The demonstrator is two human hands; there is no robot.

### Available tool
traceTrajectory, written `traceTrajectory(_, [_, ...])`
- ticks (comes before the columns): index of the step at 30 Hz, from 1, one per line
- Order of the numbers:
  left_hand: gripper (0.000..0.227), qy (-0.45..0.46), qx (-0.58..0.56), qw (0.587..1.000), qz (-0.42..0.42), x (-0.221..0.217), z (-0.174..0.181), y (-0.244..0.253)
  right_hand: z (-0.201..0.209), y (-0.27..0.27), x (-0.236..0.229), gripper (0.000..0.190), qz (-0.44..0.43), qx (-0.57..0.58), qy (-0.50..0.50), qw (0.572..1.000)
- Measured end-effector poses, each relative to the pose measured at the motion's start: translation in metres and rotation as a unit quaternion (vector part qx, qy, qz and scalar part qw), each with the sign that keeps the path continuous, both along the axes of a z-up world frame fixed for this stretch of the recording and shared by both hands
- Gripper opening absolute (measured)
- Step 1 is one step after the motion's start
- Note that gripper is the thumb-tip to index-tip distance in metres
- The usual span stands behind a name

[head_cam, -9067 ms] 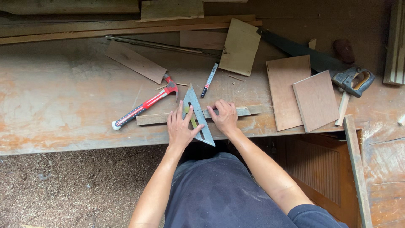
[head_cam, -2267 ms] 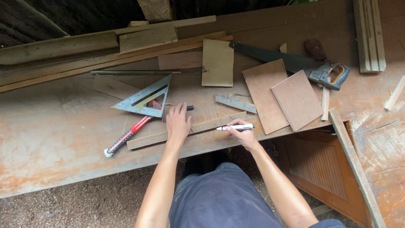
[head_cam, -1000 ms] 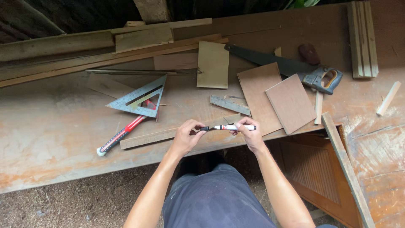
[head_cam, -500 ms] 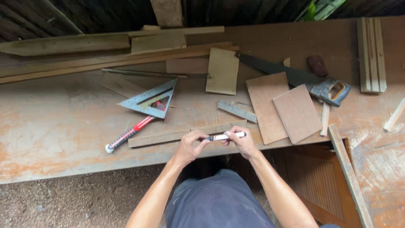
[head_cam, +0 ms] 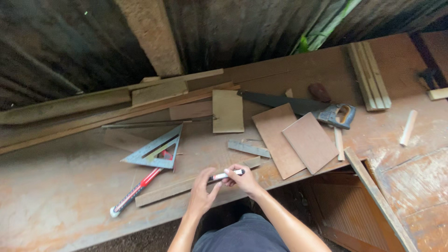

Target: The person measures and marks a wooden plank using a set square and marker, then saws the plank along the marked line with a hand saw. The person handles the plank, set square, marker, and saw throughout the process.

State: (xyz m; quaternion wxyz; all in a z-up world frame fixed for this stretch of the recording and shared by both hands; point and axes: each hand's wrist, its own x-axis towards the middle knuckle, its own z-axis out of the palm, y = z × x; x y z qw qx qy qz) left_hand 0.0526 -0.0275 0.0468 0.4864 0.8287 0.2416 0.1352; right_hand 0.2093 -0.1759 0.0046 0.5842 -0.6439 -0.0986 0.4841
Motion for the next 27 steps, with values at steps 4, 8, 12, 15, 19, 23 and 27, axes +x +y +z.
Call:
traceTrajectory(4, [0.081,0.118,0.151,0.981,0.025,-0.006,-0.017,0.014,-0.008,-0.007,0.022,0.037,-0.073,0.004,-0.053,0.996])
traceTrajectory(8, [0.064,0.173,0.207,0.963,0.003,-0.018,-0.036,0.027,-0.003,-0.040,0.046,0.090,-0.068,-0.024,-0.151,0.986])
traceTrajectory(12, [0.044,0.168,0.207,0.963,-0.047,-0.027,-0.038,0.047,0.014,-0.067,0.053,0.095,-0.112,-0.094,-0.286,0.947])
traceTrajectory(15, [0.043,0.118,0.165,0.977,-0.061,-0.035,-0.019,0.063,0.029,-0.087,0.056,0.087,-0.172,-0.192,-0.286,0.923])
traceTrajectory(19, [0.044,0.097,0.101,0.986,-0.093,-0.020,0.013,0.069,0.044,-0.112,0.053,0.074,-0.243,-0.252,-0.290,0.891])
traceTrajectory(23, [0.045,0.076,0.111,0.979,-0.153,0.044,0.037,0.038,0.069,-0.150,0.071,0.059,-0.301,-0.262,-0.319,0.859])
traceTrajectory(27, [0.043,0.077,0.123,0.970,-0.197,0.101,0.050,-0.006,0.089,-0.194,0.124,0.040,-0.295,-0.299,-0.401,0.814])
